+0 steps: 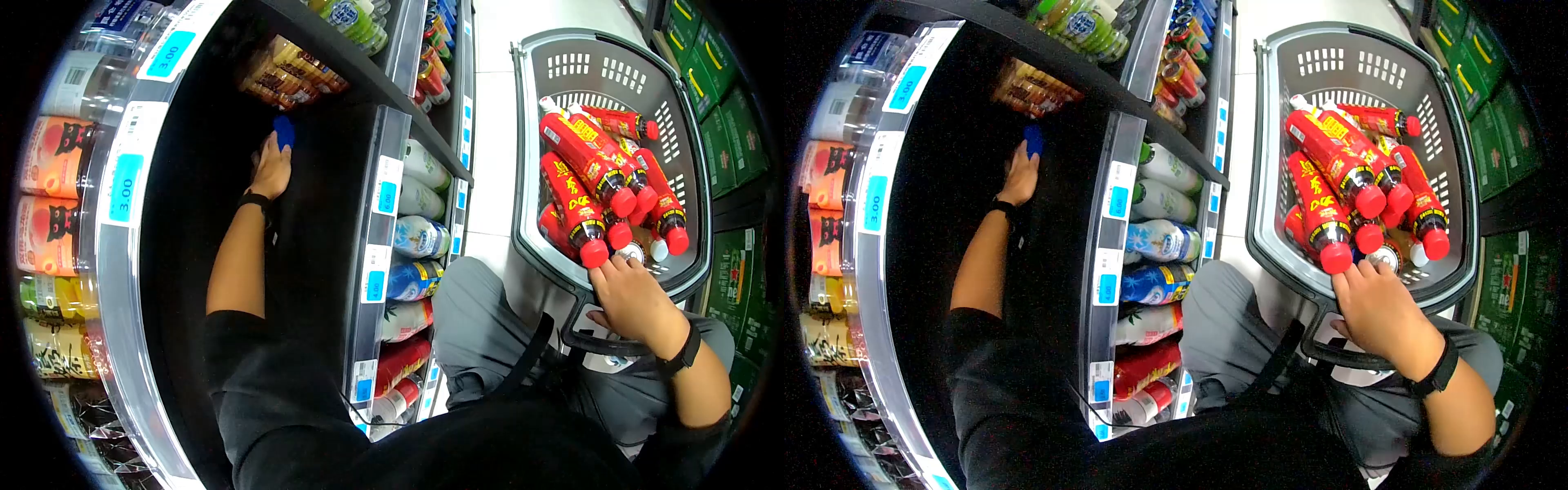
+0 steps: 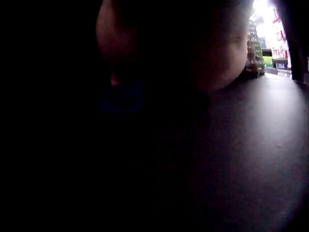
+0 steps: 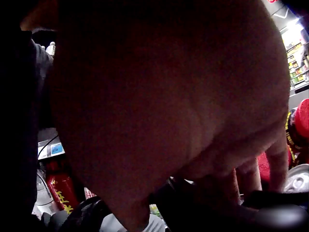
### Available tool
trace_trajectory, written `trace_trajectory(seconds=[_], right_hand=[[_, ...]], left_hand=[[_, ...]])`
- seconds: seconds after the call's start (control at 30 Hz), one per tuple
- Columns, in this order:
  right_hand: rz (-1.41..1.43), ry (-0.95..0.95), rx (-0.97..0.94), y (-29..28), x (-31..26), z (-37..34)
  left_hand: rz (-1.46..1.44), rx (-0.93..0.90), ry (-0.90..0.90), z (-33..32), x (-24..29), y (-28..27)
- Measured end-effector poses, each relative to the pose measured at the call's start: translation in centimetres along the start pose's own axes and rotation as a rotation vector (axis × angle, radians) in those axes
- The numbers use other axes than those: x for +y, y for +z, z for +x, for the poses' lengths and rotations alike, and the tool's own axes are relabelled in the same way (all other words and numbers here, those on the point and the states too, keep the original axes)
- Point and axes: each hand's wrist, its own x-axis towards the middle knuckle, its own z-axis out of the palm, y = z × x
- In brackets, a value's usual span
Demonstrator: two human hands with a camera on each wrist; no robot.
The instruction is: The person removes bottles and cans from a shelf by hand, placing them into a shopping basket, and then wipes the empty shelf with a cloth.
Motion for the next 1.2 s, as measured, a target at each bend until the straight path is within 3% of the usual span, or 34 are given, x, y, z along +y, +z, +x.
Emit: trace_trajectory(seconds=[0.1, 0.13, 0.17, 0.23, 0.27, 0.37, 0.47, 0.7, 0.77, 0.8, 0.87, 1.03, 1.1, 1.2], right_hand=[[0.013, 0.010, -0.005, 0.3, -0.2, 0.1], [0.016, 0.016, -0.008, 0.3, -0.2, 0.2], [0.012, 0.021, -0.005, 0.3, -0.2, 0.3], [0.064, 0.041, -0.063, 0.2, -0.3, 0.2], [0.112, 0.033, -0.060, 0.3, -0.2, 0.1], [0.154, 0.025, -0.013, 0.4, -0.1, 0.0], [0.158, 0.011, 0.042, 0.3, -0.2, 0.1], [0.165, 0.033, 0.158, 1.6, -0.6, -0.6], [0.154, 0.038, 0.173, 2.0, -0.5, -0.7], [0.152, 0.035, 0.175, 2.1, -0.4, -0.8], [0.158, 0.029, 0.178, 2.3, -0.2, -0.8], [0.125, -0.015, 0.212, 2.5, 0.3, -0.8], [0.117, -0.032, 0.213, 2.5, 0.3, -0.7], [0.122, -0.030, 0.211, 2.6, 0.3, -0.7]], left_hand=[[-0.177, 0.016, -0.055, 3.0, -3.8, 1.9], [-0.140, 0.076, -0.013, 6.5, -7.7, 4.9], [-0.143, 0.081, -0.010, 6.2, -7.2, 4.3], [0.075, 0.095, -0.185, 4.1, -6.1, 2.5], [0.157, 0.095, -0.133, 5.5, -8.6, 3.2], [0.396, 0.044, -0.155, 7.4, -9.3, 3.4], [0.463, -0.032, -0.148, 10.2, -11.1, 4.1], [0.275, -0.061, -0.160, 9.4, -7.9, 0.4], [0.417, -0.206, 0.021, 11.1, -9.4, 0.7], [0.420, -0.201, 0.022, 8.9, -7.5, -0.3], [0.011, -0.060, 0.029, 1.3, -1.4, -2.8], [0.064, -0.166, 0.321, -5.8, 6.1, -6.1], [0.077, -0.073, 0.524, -7.0, 7.5, -5.0], [-0.069, 0.028, 0.641, -7.5, 10.0, -3.1]])
